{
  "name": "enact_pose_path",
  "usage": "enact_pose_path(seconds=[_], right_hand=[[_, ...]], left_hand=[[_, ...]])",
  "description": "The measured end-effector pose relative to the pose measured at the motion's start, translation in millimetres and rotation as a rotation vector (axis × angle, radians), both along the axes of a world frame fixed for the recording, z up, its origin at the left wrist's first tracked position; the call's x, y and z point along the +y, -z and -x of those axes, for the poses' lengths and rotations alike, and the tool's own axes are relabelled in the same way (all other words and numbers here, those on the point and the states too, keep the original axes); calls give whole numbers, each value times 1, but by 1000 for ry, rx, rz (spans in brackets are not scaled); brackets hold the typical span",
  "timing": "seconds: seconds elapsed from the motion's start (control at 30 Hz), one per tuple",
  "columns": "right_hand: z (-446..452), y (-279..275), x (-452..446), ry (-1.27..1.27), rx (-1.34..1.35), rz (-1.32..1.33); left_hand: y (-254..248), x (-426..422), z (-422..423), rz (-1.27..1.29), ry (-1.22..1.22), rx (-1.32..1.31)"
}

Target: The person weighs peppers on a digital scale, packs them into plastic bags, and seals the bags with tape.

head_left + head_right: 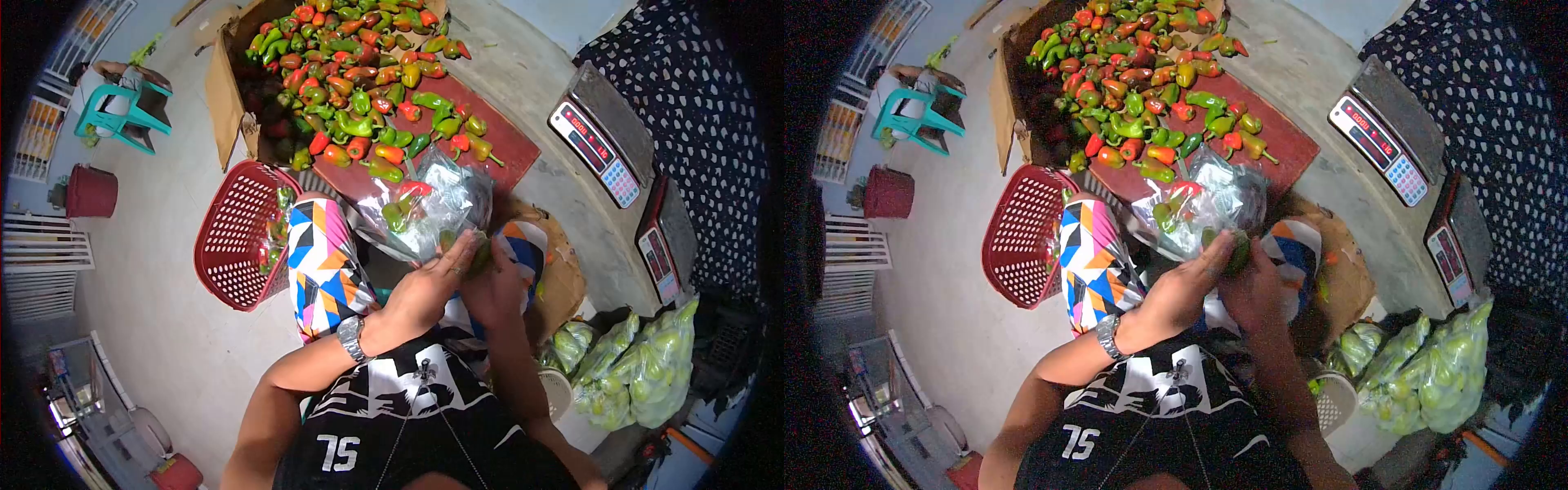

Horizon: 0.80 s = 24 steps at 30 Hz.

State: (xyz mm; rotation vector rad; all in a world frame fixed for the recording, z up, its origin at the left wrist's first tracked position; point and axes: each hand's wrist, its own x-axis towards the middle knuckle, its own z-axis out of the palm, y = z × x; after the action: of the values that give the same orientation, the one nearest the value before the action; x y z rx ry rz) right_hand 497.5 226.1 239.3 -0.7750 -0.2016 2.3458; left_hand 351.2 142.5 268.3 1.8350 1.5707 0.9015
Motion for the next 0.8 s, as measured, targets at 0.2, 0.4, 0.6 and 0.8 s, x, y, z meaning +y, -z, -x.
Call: enact_pose_path(seconds=[0.2, 0.4, 0.6, 0.8], right_hand=[[1, 25, -32, 47, 196, 148], [7, 65, -40, -87, 94, -100], [20, 62, -27, -317, -654, -1009], [25, 39, -26, -382, -548, -661]], left_hand=[[11, -2, -7, 168, 29, 112], [32, -1, -2, -78, -5, -50], [67, 4, -9, -113, -62, -281], [26, -2, -2, -167, -120, -140]])
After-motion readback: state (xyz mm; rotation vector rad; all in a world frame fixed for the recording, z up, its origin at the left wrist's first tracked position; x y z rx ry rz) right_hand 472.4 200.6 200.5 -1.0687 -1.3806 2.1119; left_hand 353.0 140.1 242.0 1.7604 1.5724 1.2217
